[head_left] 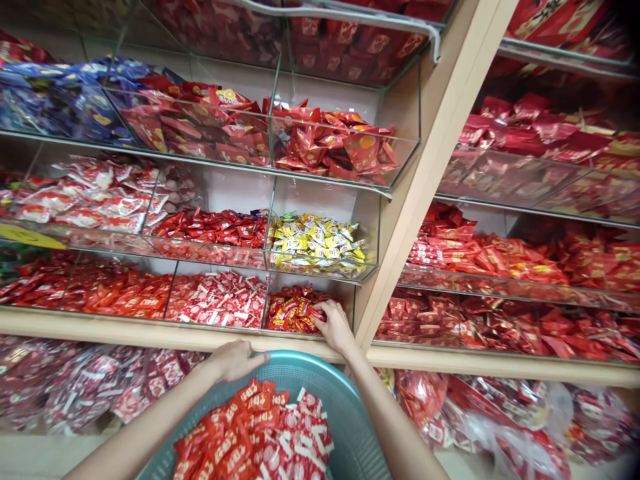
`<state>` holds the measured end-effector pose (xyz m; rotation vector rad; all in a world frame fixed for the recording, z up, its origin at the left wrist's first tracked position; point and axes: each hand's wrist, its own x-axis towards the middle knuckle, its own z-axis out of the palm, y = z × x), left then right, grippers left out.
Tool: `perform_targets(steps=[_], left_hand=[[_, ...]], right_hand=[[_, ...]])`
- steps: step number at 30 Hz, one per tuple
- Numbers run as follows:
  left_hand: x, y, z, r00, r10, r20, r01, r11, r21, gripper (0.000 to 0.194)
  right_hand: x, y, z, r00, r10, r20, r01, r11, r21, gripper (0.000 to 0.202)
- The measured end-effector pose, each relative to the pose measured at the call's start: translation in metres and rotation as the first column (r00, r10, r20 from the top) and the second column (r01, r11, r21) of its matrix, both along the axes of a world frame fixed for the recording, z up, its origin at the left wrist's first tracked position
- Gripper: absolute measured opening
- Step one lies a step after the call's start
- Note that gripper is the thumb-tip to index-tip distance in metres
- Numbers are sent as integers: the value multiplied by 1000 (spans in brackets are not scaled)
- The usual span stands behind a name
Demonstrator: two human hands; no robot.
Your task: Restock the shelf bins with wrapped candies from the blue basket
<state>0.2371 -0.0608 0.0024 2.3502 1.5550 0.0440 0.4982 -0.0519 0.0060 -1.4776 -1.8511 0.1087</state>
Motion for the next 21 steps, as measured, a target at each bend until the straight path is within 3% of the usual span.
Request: perform_targets(steps=[8, 17, 21], left_hand=[[17, -13, -9, 999, -30, 29, 25, 985, 169, 67], [12, -15, -6, 999, -19, 48, 13, 991, 135, 64], [13, -14, -7, 999, -20, 45, 14, 992, 126, 65]], right_hand=[[-2, -4, 4, 999, 34, -14, -34, 999, 13, 13], [-2, -11, 5, 974, 47, -222, -19, 992, 127, 15], [-5, -24, 14, 948, 74, -310, -16, 982, 188, 18]])
